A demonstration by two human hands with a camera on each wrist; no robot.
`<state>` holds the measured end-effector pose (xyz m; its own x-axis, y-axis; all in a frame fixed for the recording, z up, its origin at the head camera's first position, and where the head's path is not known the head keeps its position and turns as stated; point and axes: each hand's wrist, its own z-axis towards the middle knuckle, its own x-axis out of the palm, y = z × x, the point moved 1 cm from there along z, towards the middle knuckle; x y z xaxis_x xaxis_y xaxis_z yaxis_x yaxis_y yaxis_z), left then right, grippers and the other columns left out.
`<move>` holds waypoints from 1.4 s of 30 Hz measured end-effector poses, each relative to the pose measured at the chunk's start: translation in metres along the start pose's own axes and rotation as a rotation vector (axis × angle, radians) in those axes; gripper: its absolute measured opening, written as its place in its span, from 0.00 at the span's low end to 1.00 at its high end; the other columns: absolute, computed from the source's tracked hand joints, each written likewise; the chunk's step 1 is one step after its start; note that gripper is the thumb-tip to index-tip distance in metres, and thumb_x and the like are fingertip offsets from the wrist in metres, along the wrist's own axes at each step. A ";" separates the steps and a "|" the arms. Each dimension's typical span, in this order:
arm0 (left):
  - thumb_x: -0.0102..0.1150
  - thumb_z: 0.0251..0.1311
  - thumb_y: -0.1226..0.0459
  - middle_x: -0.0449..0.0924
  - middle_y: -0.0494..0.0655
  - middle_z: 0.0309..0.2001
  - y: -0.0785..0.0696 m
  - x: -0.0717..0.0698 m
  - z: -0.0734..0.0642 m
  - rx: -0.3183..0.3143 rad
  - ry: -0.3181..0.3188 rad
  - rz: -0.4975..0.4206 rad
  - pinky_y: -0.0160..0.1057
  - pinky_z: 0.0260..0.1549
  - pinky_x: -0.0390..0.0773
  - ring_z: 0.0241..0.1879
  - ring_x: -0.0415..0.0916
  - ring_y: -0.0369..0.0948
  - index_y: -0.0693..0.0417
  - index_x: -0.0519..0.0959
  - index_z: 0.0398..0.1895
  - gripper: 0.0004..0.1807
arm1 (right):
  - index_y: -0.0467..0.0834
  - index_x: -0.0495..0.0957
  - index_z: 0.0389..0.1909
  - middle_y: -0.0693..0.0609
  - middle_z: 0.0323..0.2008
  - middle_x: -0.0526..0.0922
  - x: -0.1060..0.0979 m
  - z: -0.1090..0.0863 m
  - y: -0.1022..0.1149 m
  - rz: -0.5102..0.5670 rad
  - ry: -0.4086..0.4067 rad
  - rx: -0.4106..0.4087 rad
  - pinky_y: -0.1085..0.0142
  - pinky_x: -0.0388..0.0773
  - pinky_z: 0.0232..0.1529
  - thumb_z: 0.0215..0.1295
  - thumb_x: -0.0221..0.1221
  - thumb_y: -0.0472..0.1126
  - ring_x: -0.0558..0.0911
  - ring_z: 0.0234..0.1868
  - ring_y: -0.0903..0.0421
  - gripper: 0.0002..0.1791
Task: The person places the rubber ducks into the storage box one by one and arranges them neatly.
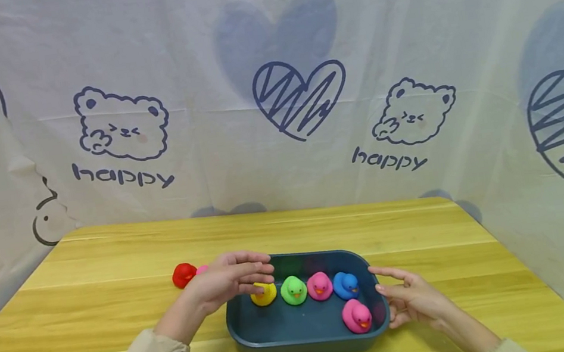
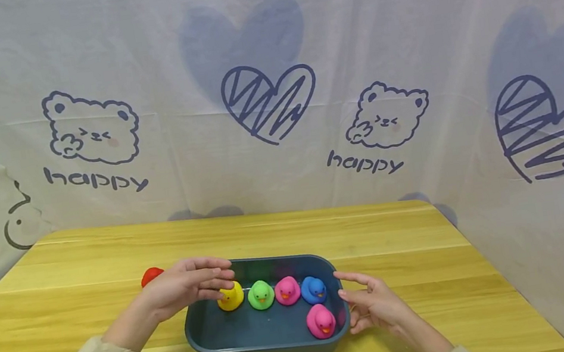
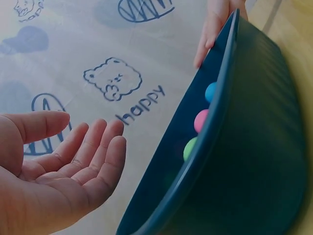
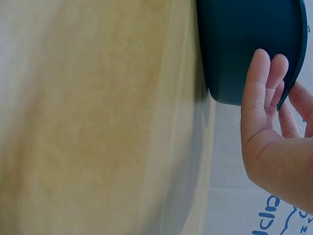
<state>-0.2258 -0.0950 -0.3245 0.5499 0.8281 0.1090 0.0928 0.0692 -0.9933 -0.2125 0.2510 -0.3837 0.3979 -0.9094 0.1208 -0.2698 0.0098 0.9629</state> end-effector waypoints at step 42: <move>0.54 0.58 0.67 0.76 0.57 0.44 0.001 -0.102 -0.030 0.027 -0.441 0.447 0.42 0.40 0.75 0.41 0.75 0.45 0.71 0.70 0.52 0.21 | 0.40 0.55 0.65 0.50 0.18 0.77 0.002 -0.001 0.001 0.003 0.017 -0.011 0.65 0.78 0.23 0.63 0.53 0.40 0.78 0.17 0.59 0.30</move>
<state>-0.2569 -0.1955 -0.3354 0.1356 0.9314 -0.3378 -0.0913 -0.3277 -0.9404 -0.2117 0.2496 -0.3820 0.4120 -0.9022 0.1276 -0.2611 0.0173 0.9652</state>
